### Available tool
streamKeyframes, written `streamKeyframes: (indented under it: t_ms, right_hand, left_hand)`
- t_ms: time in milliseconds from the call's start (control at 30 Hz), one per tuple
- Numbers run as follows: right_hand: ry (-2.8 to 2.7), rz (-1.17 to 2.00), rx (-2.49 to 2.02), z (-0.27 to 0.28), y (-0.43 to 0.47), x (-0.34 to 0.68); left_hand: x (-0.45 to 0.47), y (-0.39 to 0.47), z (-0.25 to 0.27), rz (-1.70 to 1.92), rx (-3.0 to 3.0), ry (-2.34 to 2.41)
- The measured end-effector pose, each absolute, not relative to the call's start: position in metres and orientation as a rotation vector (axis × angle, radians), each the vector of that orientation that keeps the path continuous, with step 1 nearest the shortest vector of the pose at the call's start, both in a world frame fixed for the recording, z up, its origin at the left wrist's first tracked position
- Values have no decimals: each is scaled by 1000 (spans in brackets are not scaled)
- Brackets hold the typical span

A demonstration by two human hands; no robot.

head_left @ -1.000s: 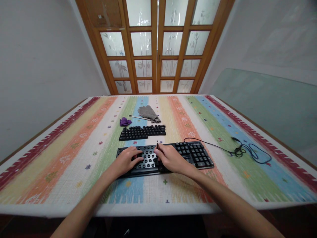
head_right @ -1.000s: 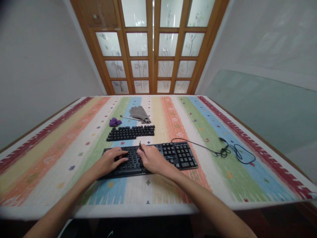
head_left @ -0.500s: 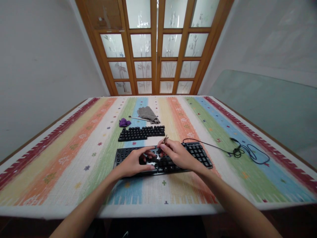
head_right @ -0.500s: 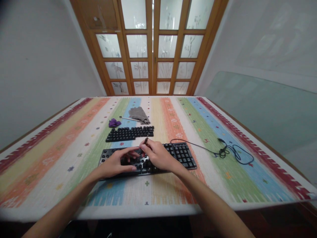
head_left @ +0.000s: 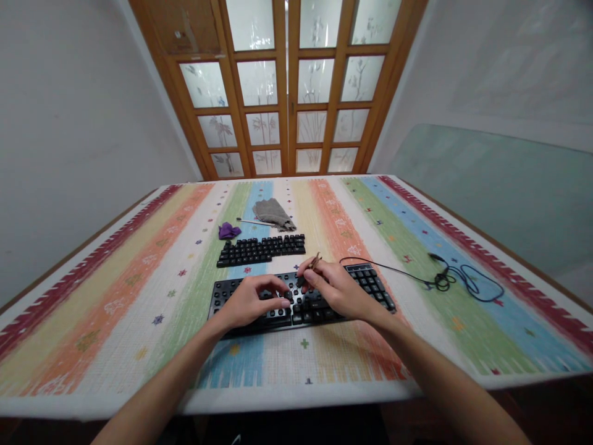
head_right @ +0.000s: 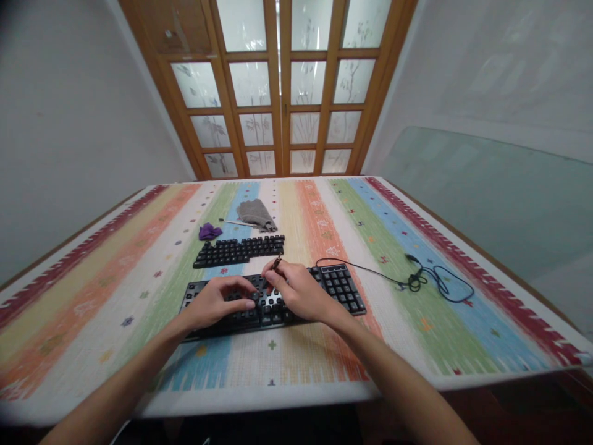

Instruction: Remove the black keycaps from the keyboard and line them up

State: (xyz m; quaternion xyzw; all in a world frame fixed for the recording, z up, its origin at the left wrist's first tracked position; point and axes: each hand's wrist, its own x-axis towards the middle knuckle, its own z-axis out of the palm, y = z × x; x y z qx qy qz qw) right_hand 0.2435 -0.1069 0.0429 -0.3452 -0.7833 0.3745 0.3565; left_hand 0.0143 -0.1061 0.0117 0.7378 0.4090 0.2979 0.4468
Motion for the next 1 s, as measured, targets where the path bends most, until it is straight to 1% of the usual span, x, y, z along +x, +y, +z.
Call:
streamKeyframes:
  t_ms: [233, 433, 700, 833, 1000]
  right_hand:
    - [-2061, 884, -916, 43, -109, 242]
    - [-2063, 832, -951, 44, -108, 243]
    - [-2074, 834, -948, 41, -112, 248]
    - [-2069, 826, -948, 41, -113, 251]
    - [-2062, 826, -936, 42, -113, 252]
  left_hand:
    - [9, -98, 26, 763, 2187, 907]
    - [2, -67, 19, 892, 2454, 1070]
    - [2, -17, -15, 682, 2743, 1151]
    - [3, -13, -17, 604, 2806, 1173]
    - [4, -14, -13, 595, 2831, 1176]
